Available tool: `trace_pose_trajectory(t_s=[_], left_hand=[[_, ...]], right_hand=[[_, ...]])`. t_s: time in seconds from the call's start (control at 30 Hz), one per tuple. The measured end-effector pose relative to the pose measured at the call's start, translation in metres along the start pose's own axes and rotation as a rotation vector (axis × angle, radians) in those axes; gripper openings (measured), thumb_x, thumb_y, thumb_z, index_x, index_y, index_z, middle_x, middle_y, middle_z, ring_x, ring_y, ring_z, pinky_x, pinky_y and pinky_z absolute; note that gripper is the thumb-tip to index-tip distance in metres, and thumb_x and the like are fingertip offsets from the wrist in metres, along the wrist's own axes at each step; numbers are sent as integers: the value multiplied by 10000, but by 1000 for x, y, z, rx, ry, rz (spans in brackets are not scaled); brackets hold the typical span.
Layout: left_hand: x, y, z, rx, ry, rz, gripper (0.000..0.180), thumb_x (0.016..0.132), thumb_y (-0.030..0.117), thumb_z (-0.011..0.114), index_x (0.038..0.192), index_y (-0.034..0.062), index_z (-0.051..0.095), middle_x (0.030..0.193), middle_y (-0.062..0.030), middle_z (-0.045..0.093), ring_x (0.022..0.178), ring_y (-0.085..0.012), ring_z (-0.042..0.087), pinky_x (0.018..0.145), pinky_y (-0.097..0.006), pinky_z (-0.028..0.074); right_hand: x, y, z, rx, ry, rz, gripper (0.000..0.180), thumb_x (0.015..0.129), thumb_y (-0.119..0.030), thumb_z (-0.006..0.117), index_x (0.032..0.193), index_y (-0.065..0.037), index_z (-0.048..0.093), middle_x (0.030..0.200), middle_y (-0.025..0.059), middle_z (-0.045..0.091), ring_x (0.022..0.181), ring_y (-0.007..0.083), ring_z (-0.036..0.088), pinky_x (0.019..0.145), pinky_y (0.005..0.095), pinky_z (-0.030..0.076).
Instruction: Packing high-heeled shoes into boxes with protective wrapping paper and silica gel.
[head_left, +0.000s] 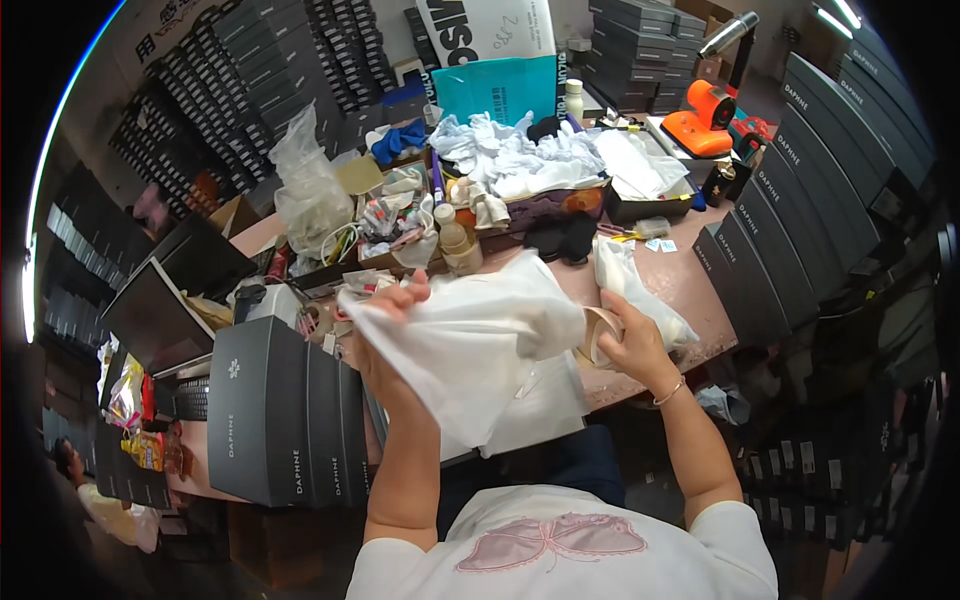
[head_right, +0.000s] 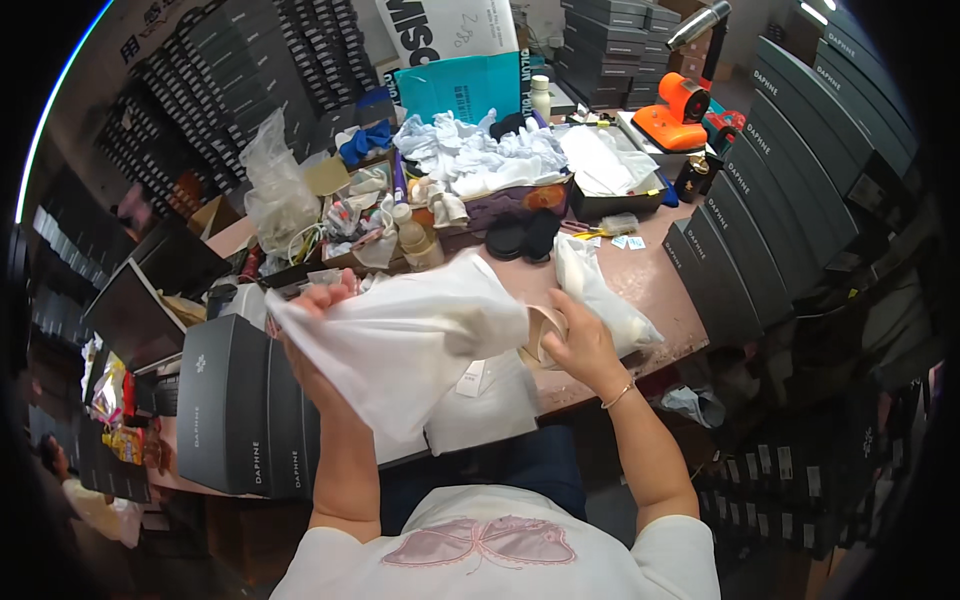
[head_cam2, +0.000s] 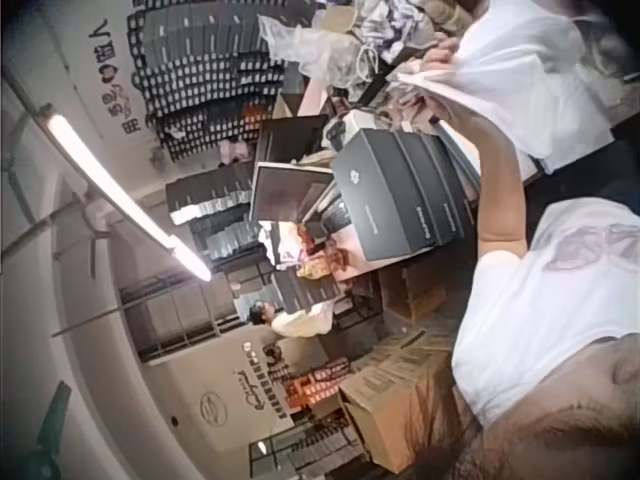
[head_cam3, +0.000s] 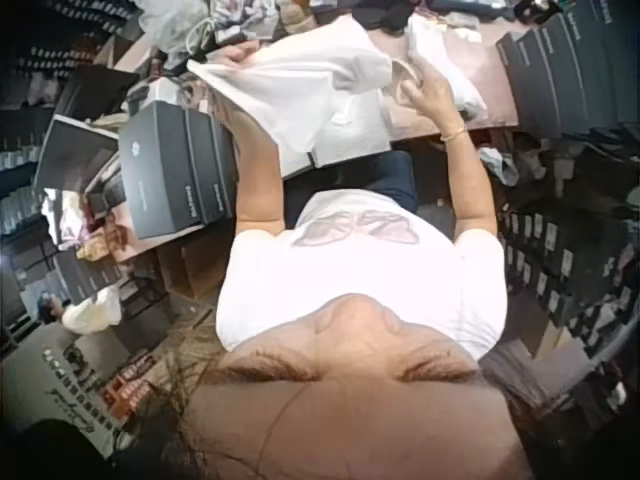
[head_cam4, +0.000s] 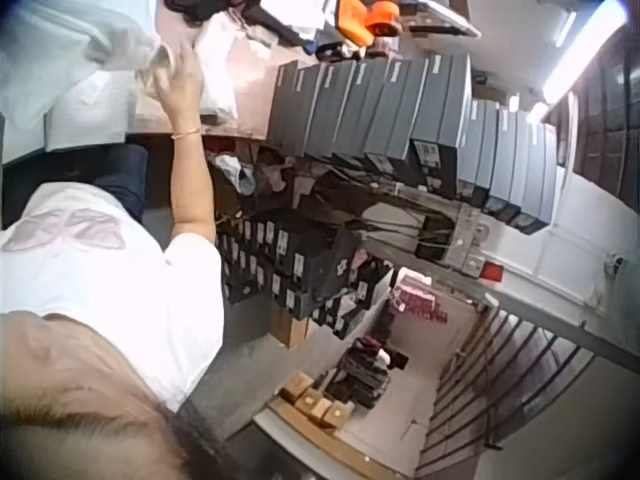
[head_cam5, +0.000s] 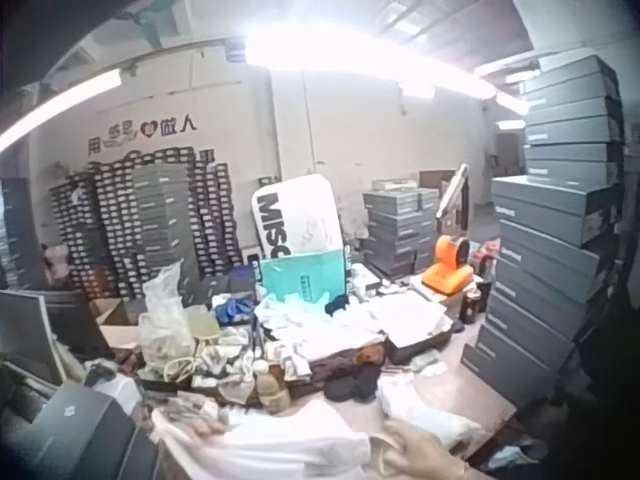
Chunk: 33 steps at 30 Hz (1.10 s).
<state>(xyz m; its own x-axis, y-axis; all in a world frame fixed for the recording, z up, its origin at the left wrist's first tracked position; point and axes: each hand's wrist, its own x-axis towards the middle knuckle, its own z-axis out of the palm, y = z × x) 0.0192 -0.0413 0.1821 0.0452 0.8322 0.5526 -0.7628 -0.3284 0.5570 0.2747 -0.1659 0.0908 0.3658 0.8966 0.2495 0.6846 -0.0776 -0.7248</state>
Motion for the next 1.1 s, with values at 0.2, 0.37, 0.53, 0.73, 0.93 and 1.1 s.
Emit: trace_pose_trajectory(t_s=[0.2, 0.37, 0.53, 0.73, 0.93, 1.1], left_hand=[[-58, -25, -22, 707, -450, 95, 265, 976, 232, 478, 785, 54, 526, 878, -110, 614, 949, -263, 609, 1077, -546, 308], [-135, -99, -98, 941, -788, -738, 372, 979, 330, 481, 1072, 10, 644, 1062, -150, 652, 1067, -204, 603, 1022, -493, 364], [-77, -32, -67, 127, -472, -1175, 701, 953, 563, 407, 1471, 113, 263, 1367, -151, 469, 1168, -261, 537, 987, -396, 442], [-140, -6, -73, -233, 132, -1448, 364, 930, 170, 488, 1246, -8, 450, 1046, -148, 603, 853, -191, 667, 732, -359, 591], [-165, 20, -65, -157, 494, -1218, 321, 880, 76, 460, 1179, -40, 473, 977, -140, 606, 920, -304, 645, 836, -429, 549], [-185, 18, -59, -28, 480, -1112, 409, 897, 84, 446, 1295, 51, 360, 1104, -123, 519, 1019, -263, 588, 867, -411, 527]], right_hand=[[34, 63, -29, -340, 287, 142, 416, 762, -140, 595, 1162, -25, 583, 1049, 215, 637, 964, 377, 617, 845, 421, 493], [27, 19, -58, -75, 155, -150, 314, 768, -184, 596, 1022, -2, 633, 952, 219, 649, 888, 371, 627, 795, 418, 499], [18, -86, -49, -298, -649, -274, 299, 745, -200, 636, 975, -9, 637, 863, 204, 646, 819, 342, 638, 716, 397, 506], [4, -84, 79, -177, -152, -805, 346, 672, -204, 734, 991, -109, 641, 949, 35, 607, 918, 222, 584, 822, 350, 419], [-30, -81, 139, -81, 16, -758, 340, 693, -123, 704, 1023, -103, 625, 937, 14, 588, 897, 192, 576, 800, 340, 400], [-47, -78, 151, -24, -45, -592, 331, 691, -141, 725, 1005, -121, 625, 944, 16, 581, 915, 201, 563, 787, 359, 387]])
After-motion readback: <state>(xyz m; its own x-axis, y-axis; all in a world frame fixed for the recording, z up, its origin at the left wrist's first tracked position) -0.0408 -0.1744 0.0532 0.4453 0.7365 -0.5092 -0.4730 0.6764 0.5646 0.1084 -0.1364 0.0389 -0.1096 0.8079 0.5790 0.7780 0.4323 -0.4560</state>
